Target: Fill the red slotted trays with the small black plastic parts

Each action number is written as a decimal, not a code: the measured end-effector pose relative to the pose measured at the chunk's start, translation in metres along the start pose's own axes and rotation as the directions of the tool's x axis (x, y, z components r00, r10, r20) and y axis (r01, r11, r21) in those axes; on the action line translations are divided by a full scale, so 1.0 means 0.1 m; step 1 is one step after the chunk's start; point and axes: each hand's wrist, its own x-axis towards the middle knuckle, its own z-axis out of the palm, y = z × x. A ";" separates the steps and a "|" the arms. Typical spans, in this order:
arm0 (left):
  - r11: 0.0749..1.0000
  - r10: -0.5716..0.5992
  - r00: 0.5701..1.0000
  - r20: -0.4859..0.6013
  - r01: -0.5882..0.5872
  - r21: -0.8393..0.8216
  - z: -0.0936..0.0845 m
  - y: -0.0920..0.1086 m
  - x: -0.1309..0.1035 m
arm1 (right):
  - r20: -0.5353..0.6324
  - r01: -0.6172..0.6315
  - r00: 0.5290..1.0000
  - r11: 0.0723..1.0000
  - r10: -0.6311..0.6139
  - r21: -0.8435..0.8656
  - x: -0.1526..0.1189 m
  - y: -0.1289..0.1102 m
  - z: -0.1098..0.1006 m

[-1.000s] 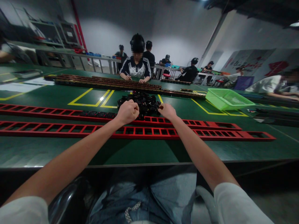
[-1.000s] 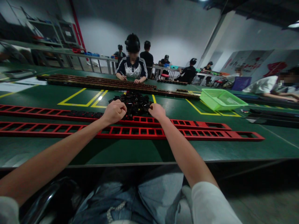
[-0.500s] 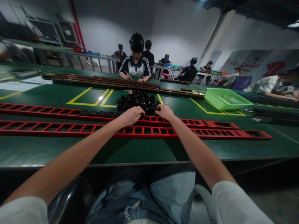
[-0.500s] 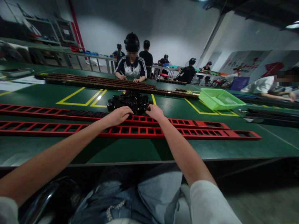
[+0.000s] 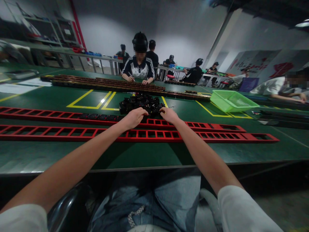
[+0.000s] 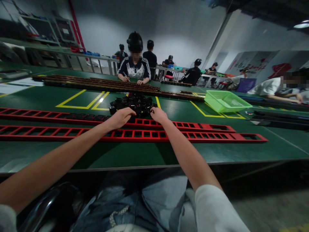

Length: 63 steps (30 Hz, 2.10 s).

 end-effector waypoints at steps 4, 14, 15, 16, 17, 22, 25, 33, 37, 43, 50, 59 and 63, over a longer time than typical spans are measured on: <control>1.000 -0.014 1.000 0.003 0.014 -0.006 0.00 0.00 0.00 | 0.001 -0.003 1.000 1.000 0.003 0.004 0.00 0.00 0.00; 0.998 0.030 0.980 0.198 -0.040 0.043 -0.07 0.09 -0.02 | -0.015 0.002 1.000 1.000 -0.001 0.015 0.04 0.04 0.04; 0.998 0.034 0.979 0.202 -0.045 0.051 -0.08 0.10 -0.02 | -0.014 0.003 1.000 1.000 -0.002 0.014 0.03 0.04 0.04; 0.998 0.036 0.981 0.193 -0.047 0.051 -0.09 0.10 -0.03 | -0.012 0.002 1.000 1.000 -0.002 0.013 0.03 0.03 0.03; 0.998 0.035 0.984 0.176 -0.043 0.046 -0.09 0.09 -0.03 | -0.010 -0.001 1.000 1.000 0.001 0.013 0.02 0.03 0.03; 0.999 0.005 0.991 0.134 -0.010 0.034 -0.04 0.03 -0.03 | 0.002 -0.002 1.000 1.000 0.002 0.026 0.00 0.00 0.00; 1.000 -0.008 0.988 0.151 0.008 0.000 0.01 -0.04 -0.02 | -0.003 0.003 1.000 0.999 -0.003 0.034 0.01 0.01 0.01; 0.974 -0.136 0.970 0.202 0.093 0.205 0.00 -0.08 -0.04 | 0.000 0.008 1.000 0.998 -0.008 0.055 0.00 0.02 0.01; 0.984 -0.137 0.966 0.220 0.108 0.140 -0.01 -0.08 -0.05 | -0.007 0.006 1.000 0.999 -0.005 0.047 0.01 0.01 0.01; 0.975 -0.161 0.961 0.225 0.119 0.188 0.00 -0.05 -0.06 | -0.006 0.013 1.000 0.998 -0.013 0.058 0.00 0.01 0.00; 0.966 -0.131 0.962 0.239 0.070 0.248 0.01 -0.05 -0.06 | -0.006 0.016 1.000 0.998 -0.016 0.056 0.01 0.01 0.00; 0.987 -0.099 0.966 0.238 0.066 0.145 -0.01 -0.09 -0.03 | -0.023 0.033 0.999 0.995 -0.031 0.094 0.03 0.00 0.01; 0.990 -0.093 0.967 0.238 0.064 0.127 -0.02 -0.06 -0.04 | -0.021 0.093 0.996 0.982 -0.090 0.165 0.04 -0.03 0.00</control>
